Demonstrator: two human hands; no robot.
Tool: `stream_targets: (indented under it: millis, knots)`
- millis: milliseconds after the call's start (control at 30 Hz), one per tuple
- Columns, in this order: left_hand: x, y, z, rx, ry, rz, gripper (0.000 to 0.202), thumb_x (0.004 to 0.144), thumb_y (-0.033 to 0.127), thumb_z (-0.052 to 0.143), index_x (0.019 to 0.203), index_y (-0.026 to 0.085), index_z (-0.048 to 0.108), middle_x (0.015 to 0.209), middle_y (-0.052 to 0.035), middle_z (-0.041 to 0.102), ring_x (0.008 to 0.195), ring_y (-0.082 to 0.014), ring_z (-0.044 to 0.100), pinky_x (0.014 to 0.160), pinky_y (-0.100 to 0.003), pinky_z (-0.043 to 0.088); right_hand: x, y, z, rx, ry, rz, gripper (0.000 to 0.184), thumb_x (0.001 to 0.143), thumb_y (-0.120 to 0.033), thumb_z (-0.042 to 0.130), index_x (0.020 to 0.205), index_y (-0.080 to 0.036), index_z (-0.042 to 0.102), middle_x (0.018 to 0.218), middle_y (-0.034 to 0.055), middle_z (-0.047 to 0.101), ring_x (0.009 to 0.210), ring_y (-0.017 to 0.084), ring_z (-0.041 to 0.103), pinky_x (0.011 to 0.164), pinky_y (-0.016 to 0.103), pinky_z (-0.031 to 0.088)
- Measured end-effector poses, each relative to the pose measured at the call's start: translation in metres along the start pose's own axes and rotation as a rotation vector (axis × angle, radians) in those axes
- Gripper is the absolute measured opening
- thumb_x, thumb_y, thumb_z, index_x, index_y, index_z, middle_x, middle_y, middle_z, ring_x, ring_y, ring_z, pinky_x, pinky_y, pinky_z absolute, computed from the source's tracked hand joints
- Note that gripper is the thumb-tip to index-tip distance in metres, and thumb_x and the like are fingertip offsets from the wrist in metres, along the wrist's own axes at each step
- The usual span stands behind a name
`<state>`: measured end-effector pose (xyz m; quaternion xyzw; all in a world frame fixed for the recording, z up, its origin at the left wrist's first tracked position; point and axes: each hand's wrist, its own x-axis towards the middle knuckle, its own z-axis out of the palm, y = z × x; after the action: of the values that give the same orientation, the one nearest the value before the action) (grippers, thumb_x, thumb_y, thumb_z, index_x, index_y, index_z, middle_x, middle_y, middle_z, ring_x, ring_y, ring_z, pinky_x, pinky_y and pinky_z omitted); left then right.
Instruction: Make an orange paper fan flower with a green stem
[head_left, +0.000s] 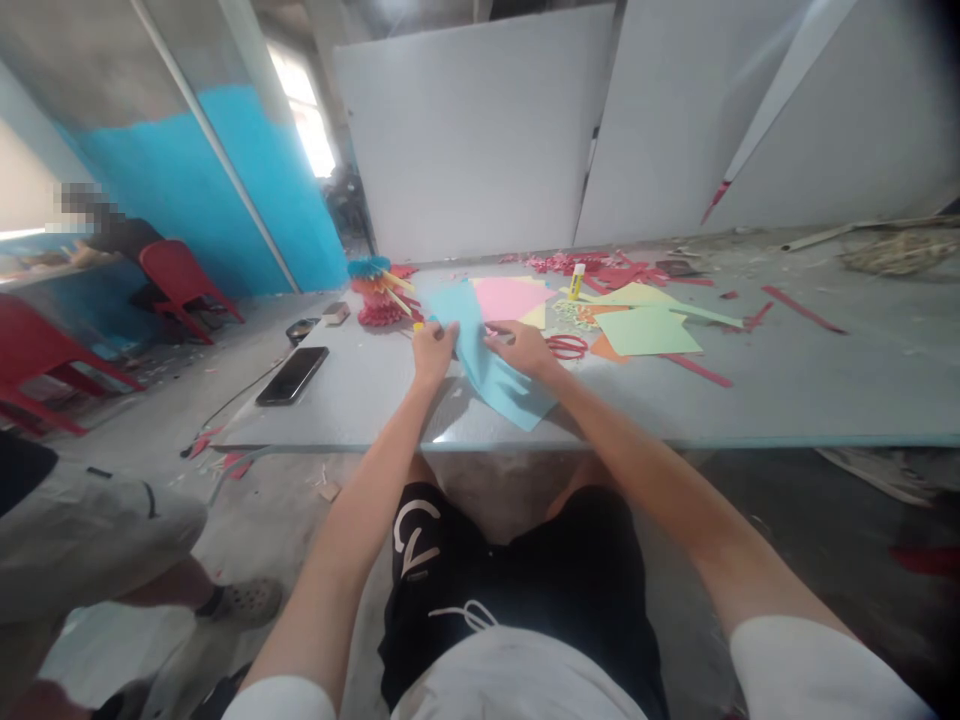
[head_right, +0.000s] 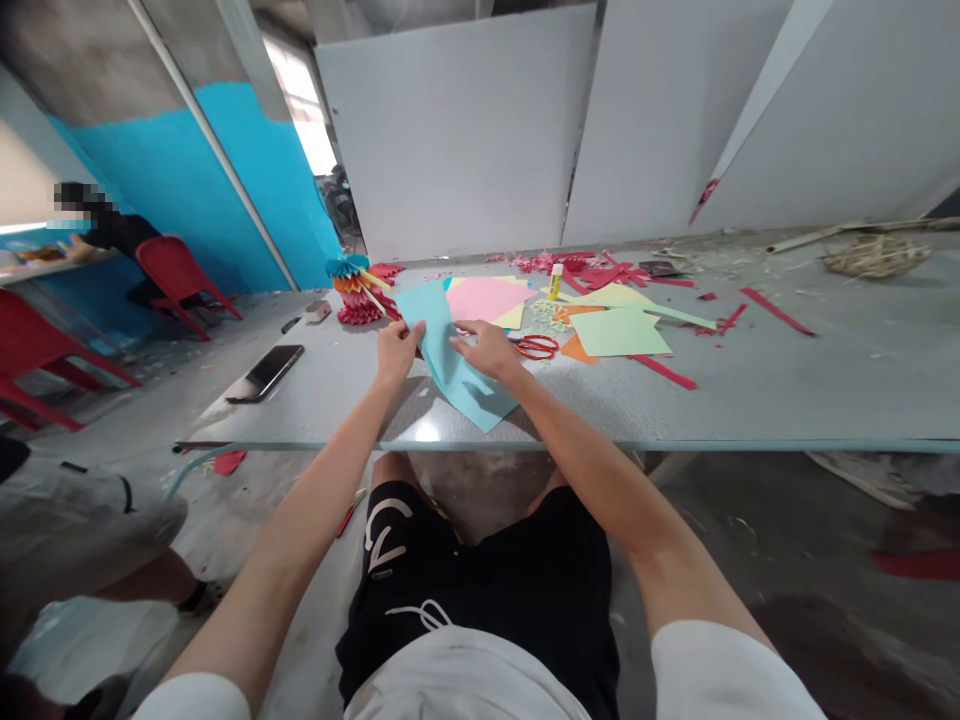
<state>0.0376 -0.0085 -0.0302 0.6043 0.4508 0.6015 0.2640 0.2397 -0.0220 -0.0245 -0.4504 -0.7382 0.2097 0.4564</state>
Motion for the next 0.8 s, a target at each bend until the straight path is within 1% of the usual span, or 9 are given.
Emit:
stream_targets:
  millis: [100,200,300,400,467,533,633,733,800]
  knots:
    - [-0.003,0.004,0.003,-0.004,-0.023,0.017,0.049,0.083,0.057,0.071,0.06,0.021,0.047,0.052,0.0056,0.045,0.045,-0.0101,0.051,0.044,-0.022,0.04,-0.003,-0.007,0.003,0.142,-0.115,0.063,0.061,0.089,-0.047,0.068,0.141,-0.016,0.061,0.137,0.0143,0.067,0.122,0.028,0.067,0.104,0.043,0.053]
    - [-0.006,0.008,0.006,-0.023,-0.06,0.03,0.056,0.083,0.067,0.067,0.059,0.02,0.046,0.051,0.004,0.048,0.044,-0.0116,0.056,0.042,-0.023,0.04,-0.006,-0.018,0.004,0.347,-0.219,0.168,0.071,0.092,-0.051,0.064,0.15,-0.014,0.049,0.14,0.0164,0.064,0.114,0.027,0.069,0.091,0.04,0.06]
    - [-0.008,0.011,0.008,-0.017,-0.065,0.053,0.064,0.082,0.076,0.061,0.056,0.02,0.046,0.047,0.0031,0.048,0.042,-0.0118,0.056,0.041,-0.023,0.039,-0.008,-0.026,0.003,0.441,-0.26,0.24,0.075,0.093,-0.053,0.062,0.155,-0.017,0.042,0.133,0.0143,0.068,0.107,0.025,0.07,0.08,0.036,0.062]
    - [-0.009,0.014,0.008,-0.025,-0.086,0.074,0.066,0.081,0.079,0.059,0.055,0.019,0.045,0.046,0.0034,0.047,0.042,-0.0118,0.055,0.041,-0.023,0.037,-0.01,-0.03,0.002,0.457,-0.294,0.262,0.083,0.09,-0.05,0.066,0.159,-0.02,0.033,0.126,0.0133,0.07,0.109,0.025,0.069,0.081,0.034,0.062]
    - [-0.009,0.014,0.009,-0.022,-0.108,0.095,0.067,0.081,0.079,0.059,0.054,0.019,0.045,0.046,0.0037,0.046,0.043,-0.0118,0.055,0.042,-0.023,0.037,-0.011,-0.03,0.002,0.47,-0.319,0.228,0.086,0.086,-0.047,0.072,0.159,-0.024,0.032,0.128,0.012,0.07,0.114,0.027,0.068,0.085,0.036,0.061]
    - [-0.009,0.014,0.009,-0.002,-0.121,0.129,0.068,0.081,0.079,0.059,0.052,0.019,0.046,0.046,0.0031,0.046,0.045,-0.0113,0.053,0.044,-0.023,0.037,-0.012,-0.03,0.002,0.478,-0.312,0.183,0.089,0.08,-0.043,0.079,0.157,-0.027,0.035,0.131,0.0108,0.069,0.118,0.028,0.066,0.092,0.037,0.059]
    - [-0.009,0.012,0.01,0.016,-0.139,0.152,0.066,0.082,0.076,0.06,0.052,0.017,0.053,0.048,0.0013,0.052,0.048,-0.0107,0.051,0.049,-0.024,0.039,-0.012,-0.032,0.001,0.504,-0.284,0.176,0.093,0.074,-0.039,0.082,0.154,-0.025,0.037,0.13,0.0109,0.069,0.116,0.028,0.066,0.095,0.039,0.056]
    - [-0.008,0.01,0.009,-0.006,-0.173,0.126,0.061,0.084,0.071,0.062,0.056,0.017,0.06,0.052,0.0004,0.057,0.051,-0.0115,0.053,0.054,-0.025,0.045,-0.011,-0.033,-0.001,0.567,-0.287,0.182,0.081,0.077,-0.039,0.076,0.149,-0.024,0.042,0.128,0.0099,0.07,0.106,0.026,0.069,0.088,0.038,0.057]
    - [-0.007,0.009,0.008,-0.012,-0.167,0.108,0.059,0.084,0.068,0.065,0.055,0.017,0.061,0.053,0.0,0.058,0.052,-0.0121,0.055,0.056,-0.026,0.047,-0.009,-0.03,-0.004,0.573,-0.253,0.183,0.07,0.079,-0.039,0.07,0.143,-0.025,0.048,0.127,0.0082,0.07,0.098,0.023,0.069,0.082,0.036,0.058]
